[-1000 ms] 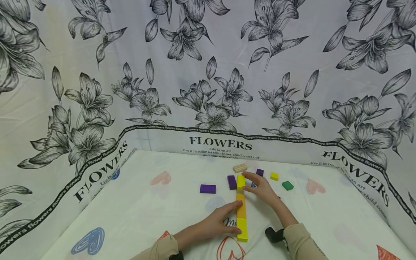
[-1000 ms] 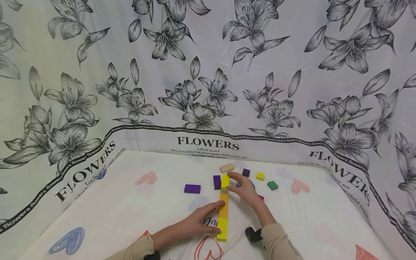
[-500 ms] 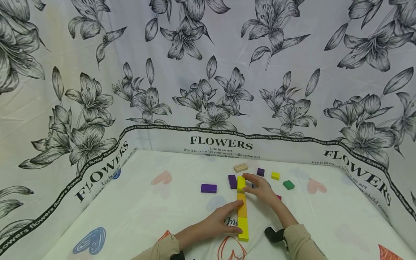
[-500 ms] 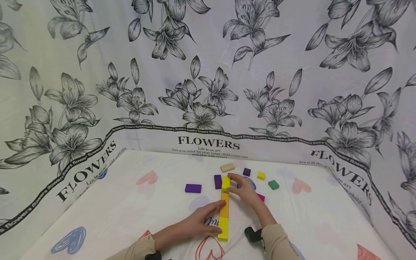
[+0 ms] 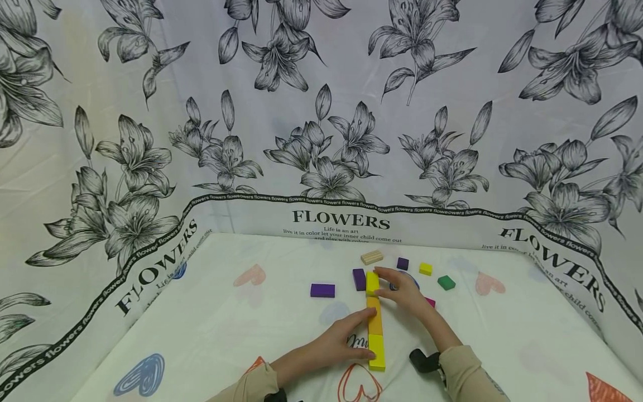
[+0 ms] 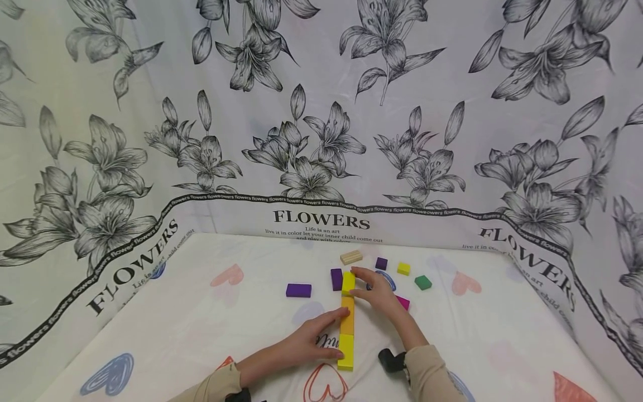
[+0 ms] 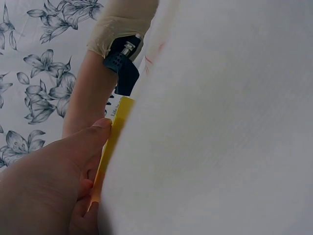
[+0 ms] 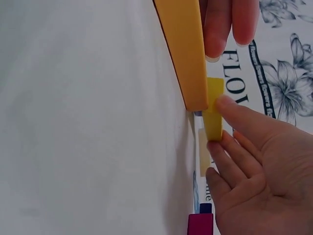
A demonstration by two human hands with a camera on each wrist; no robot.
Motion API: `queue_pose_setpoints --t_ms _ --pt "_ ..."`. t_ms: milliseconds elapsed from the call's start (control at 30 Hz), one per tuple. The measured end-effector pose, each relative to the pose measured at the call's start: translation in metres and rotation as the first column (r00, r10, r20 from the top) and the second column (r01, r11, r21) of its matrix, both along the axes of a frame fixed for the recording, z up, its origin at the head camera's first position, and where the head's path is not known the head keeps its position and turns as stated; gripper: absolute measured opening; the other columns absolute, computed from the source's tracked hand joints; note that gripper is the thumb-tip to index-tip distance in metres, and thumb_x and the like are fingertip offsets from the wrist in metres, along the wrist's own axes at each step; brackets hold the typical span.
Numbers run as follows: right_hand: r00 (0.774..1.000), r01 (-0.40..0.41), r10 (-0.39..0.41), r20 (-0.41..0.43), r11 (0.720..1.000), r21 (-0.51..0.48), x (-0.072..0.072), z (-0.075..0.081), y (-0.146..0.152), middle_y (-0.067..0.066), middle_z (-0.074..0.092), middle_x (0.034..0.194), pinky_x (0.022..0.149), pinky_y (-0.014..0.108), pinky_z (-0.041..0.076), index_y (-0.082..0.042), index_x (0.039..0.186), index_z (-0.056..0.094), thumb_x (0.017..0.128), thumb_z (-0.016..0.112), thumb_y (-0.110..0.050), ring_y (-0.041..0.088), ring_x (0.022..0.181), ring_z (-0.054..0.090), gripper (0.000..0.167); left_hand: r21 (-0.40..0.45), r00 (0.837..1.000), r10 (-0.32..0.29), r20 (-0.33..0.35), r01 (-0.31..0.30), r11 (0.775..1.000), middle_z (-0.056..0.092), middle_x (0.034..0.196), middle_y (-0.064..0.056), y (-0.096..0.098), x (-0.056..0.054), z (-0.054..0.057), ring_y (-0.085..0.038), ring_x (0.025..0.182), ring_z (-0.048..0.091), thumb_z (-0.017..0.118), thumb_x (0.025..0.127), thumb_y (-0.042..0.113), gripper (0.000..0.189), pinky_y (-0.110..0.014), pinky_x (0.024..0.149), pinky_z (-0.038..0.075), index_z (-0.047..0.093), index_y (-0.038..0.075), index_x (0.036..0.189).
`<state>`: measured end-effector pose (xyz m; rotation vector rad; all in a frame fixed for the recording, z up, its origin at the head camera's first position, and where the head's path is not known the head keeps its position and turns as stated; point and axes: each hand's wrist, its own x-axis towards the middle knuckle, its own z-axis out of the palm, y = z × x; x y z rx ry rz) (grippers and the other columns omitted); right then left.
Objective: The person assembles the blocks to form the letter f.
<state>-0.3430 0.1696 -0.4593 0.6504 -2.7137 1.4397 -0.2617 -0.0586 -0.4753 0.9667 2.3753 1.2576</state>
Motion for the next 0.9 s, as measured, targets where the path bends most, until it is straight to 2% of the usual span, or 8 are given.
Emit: queue_pose_setpoints --t_ms 200,233,367,600,900 --pt "1.0 0.015 -0.015 0.004 1.0 0.019 -0.0007 -0.0001 0.0015 0.018 0.053 0.143 0.113 0.056 0.037 -0.001 0.142 0.047 0.09 0.07 -0.019 0.038 0.136 0.047 0.059 -0.002 1.0 0.002 0.002 -0.002 1.0 0.032 0.16 0.006 0.0001 0.0012 0.0021 -0.015 0.149 0.029 0.07 0.088 0.037 0.081 -0.039 0.122 0.028 0.026 0.023 0.155" --pt "1.0 0.022 -0.022 0.008 1.0 0.018 -0.0043 -0.0049 0.0033 0.017 0.053 0.144 0.114 0.055 0.037 -0.003 0.142 0.048 0.09 0.071 -0.02 0.036 0.136 0.047 0.06 -0.001 1.0 0.002 0.003 -0.002 1.0 0.032 0.16 0.006 0.0002 0.0014 0.0023 -0.015 0.149 0.029 0.07 0.088 0.037 0.081 -0.039 0.122 0.028 0.026 0.023 0.155" --pt "0.999 0.035 -0.036 0.012 0.999 0.021 -0.0059 -0.0066 0.0037 0.016 0.054 0.143 0.114 0.054 0.037 -0.003 0.142 0.048 0.09 0.07 -0.019 0.036 0.136 0.047 0.059 0.001 1.0 -0.001 0.001 0.001 1.0 0.032 0.16 0.005 0.0 0.0012 0.0017 -0.016 0.149 0.029 0.07 0.089 0.036 0.08 -0.039 0.122 0.028 0.026 0.022 0.155" --pt "0.999 0.036 -0.035 -0.021 0.998 0.045 -0.0067 -0.0075 0.0025 0.016 0.055 0.142 0.113 0.055 0.038 -0.003 0.141 0.049 0.089 0.071 -0.021 0.036 0.134 0.048 0.059 -0.003 1.0 0.003 0.012 -0.003 1.0 0.031 0.16 0.008 -0.0004 0.0 0.0018 -0.014 0.149 0.029 0.07 0.088 0.038 0.081 -0.04 0.123 0.028 0.026 0.025 0.155" --pt "0.999 0.036 -0.037 0.017 0.998 0.053 -0.005 -0.0072 -0.0019 0.012 0.055 0.143 0.114 0.054 0.038 -0.007 0.141 0.05 0.088 0.073 -0.023 0.033 0.136 0.048 0.06 -0.005 1.0 -0.004 0.012 0.004 1.0 0.031 0.16 0.007 -0.0008 -0.0001 0.0016 -0.014 0.149 0.028 0.07 0.089 0.038 0.081 -0.04 0.123 0.028 0.026 0.024 0.155"
